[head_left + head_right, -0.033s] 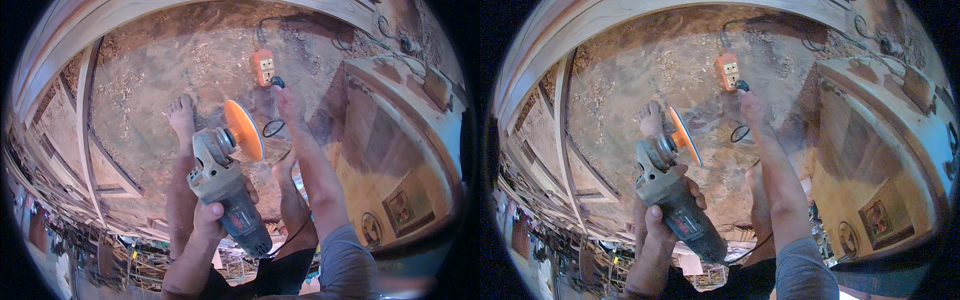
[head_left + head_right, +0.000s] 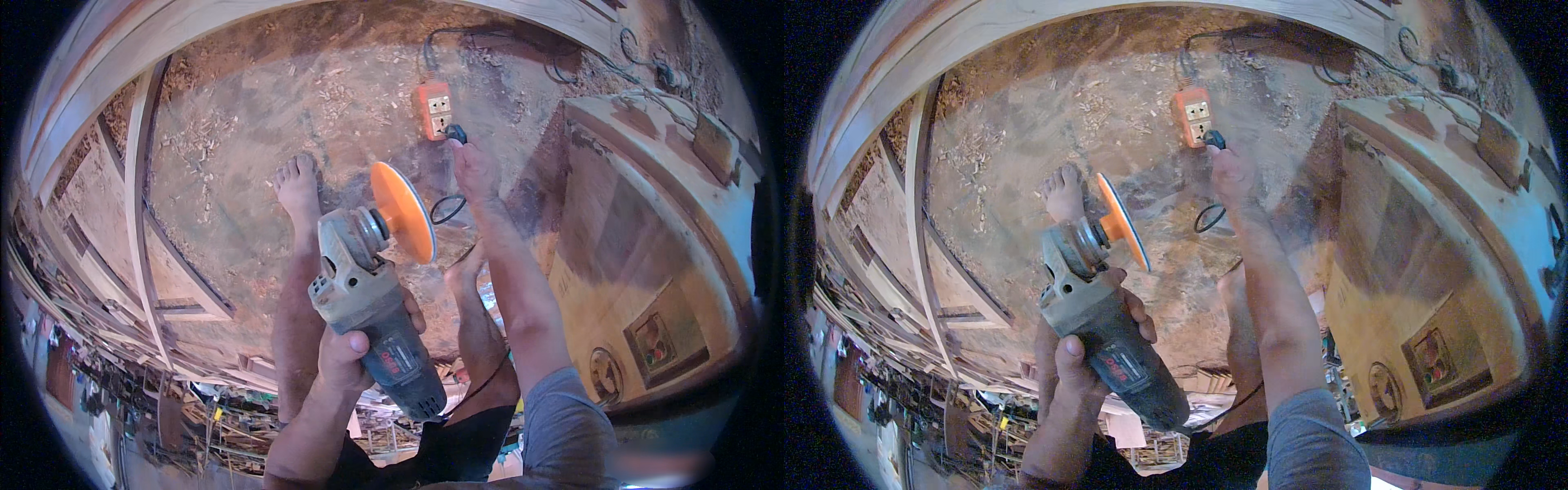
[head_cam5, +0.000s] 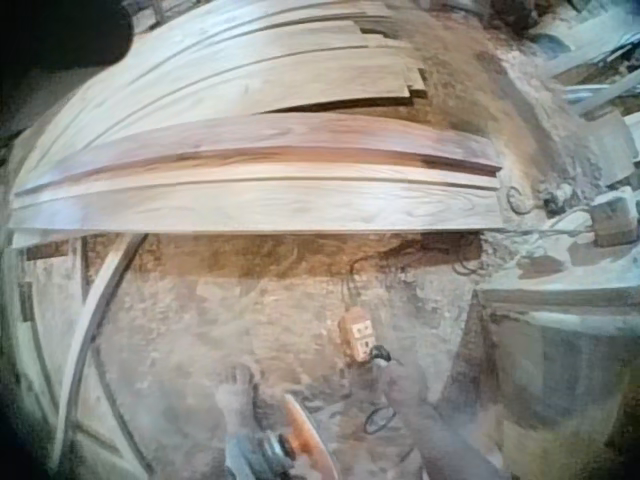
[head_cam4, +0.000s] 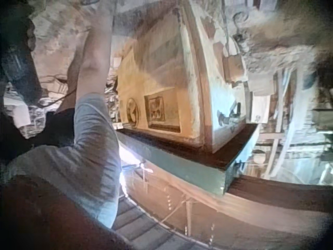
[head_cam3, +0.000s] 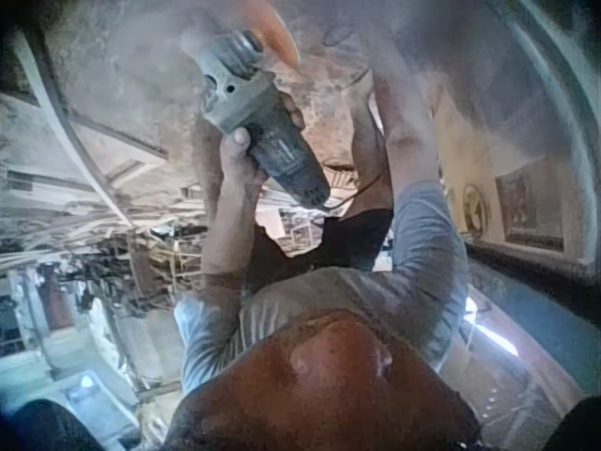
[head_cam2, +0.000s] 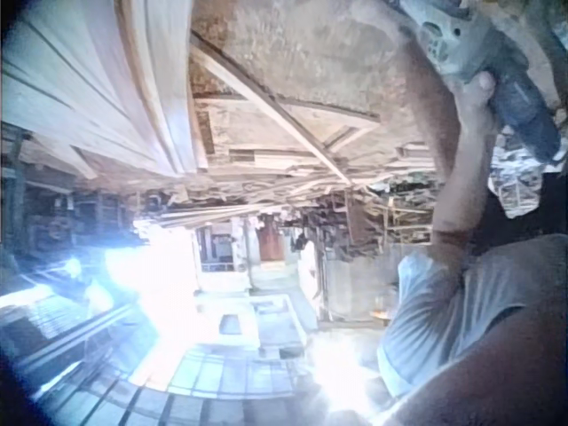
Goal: The person marks a wooden plank with a try square and pen, then sands the plank with an angle grinder. The person measures the plank with a tape measure and marks it again. The person walks through the workshop.
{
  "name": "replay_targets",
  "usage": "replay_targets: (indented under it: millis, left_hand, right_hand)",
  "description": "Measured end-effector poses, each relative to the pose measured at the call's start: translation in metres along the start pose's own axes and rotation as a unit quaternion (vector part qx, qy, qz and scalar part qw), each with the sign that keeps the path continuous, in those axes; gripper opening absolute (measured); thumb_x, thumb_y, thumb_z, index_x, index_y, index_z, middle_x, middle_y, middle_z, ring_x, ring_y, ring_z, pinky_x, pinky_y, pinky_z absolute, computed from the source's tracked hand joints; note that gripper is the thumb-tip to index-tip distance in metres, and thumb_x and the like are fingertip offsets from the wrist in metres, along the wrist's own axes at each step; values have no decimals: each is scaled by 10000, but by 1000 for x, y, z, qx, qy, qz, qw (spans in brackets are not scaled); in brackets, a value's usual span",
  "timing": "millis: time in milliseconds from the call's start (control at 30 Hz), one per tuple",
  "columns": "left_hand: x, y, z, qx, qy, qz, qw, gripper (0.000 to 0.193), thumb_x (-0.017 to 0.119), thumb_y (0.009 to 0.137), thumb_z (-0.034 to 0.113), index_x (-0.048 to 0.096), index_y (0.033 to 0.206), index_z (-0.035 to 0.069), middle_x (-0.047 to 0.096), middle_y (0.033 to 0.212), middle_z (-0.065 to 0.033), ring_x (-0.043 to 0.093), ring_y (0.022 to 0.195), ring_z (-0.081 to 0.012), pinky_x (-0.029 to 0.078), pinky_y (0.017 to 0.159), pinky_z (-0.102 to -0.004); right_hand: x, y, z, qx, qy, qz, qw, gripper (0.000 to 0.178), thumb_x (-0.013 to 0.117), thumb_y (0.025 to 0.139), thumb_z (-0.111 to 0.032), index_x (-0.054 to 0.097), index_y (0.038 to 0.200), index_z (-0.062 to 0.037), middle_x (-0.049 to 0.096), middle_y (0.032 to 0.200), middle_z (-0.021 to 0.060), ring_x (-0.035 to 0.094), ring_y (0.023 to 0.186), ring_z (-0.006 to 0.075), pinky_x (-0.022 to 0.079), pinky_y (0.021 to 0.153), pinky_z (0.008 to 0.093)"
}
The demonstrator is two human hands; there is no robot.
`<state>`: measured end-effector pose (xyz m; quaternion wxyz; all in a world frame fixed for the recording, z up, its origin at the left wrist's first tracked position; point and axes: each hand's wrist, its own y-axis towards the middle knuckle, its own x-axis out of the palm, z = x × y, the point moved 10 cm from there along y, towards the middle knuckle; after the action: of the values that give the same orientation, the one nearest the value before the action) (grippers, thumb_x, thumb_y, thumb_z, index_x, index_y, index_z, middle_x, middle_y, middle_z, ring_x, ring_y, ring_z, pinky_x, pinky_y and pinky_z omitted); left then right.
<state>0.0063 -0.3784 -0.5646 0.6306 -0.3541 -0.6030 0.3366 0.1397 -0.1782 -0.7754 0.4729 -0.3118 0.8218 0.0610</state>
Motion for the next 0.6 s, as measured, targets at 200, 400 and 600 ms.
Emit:
replay_targets:
  millis: [200, 400, 600]
  left_hand:
    - [-5, 1, 5, -15, 1, 1, 1000, 947, 908, 703, 470, 451, 1366, -29, 650, 1112, -199, 697, 997, -260, 629, 795, -356]
    - [-4, 2, 12, -18, -18, 8, 1000, 981, 928, 664, 494, 460, 1359, -17, 655, 1102, -188, 693, 976, -253, 601, 806, -351]
    - [-6, -3, 17, -20, -7, 27, 999, 1029, 940, 642, 516, 445, 1379, -4, 651, 1102, -180, 689, 972, -260, 603, 802, -353]
  right_hand:
    - [19, 16, -23, -61, -52, -60, 995, 262, 688, 927, -145, 637, 696, -35, 568, 787, 140, 574, 765, 364, 468, 696, 486]
    - [37, 8, -8, -94, -86, -56, 990, 267, 682, 929, -129, 657, 682, -31, 592, 814, 166, 604, 778, 379, 479, 705, 507]
    - [53, 10, 0, -90, -51, -96, 990, 275, 641, 973, -207, 732, 767, -49, 648, 912, 199, 643, 792, 400, 511, 705, 534]
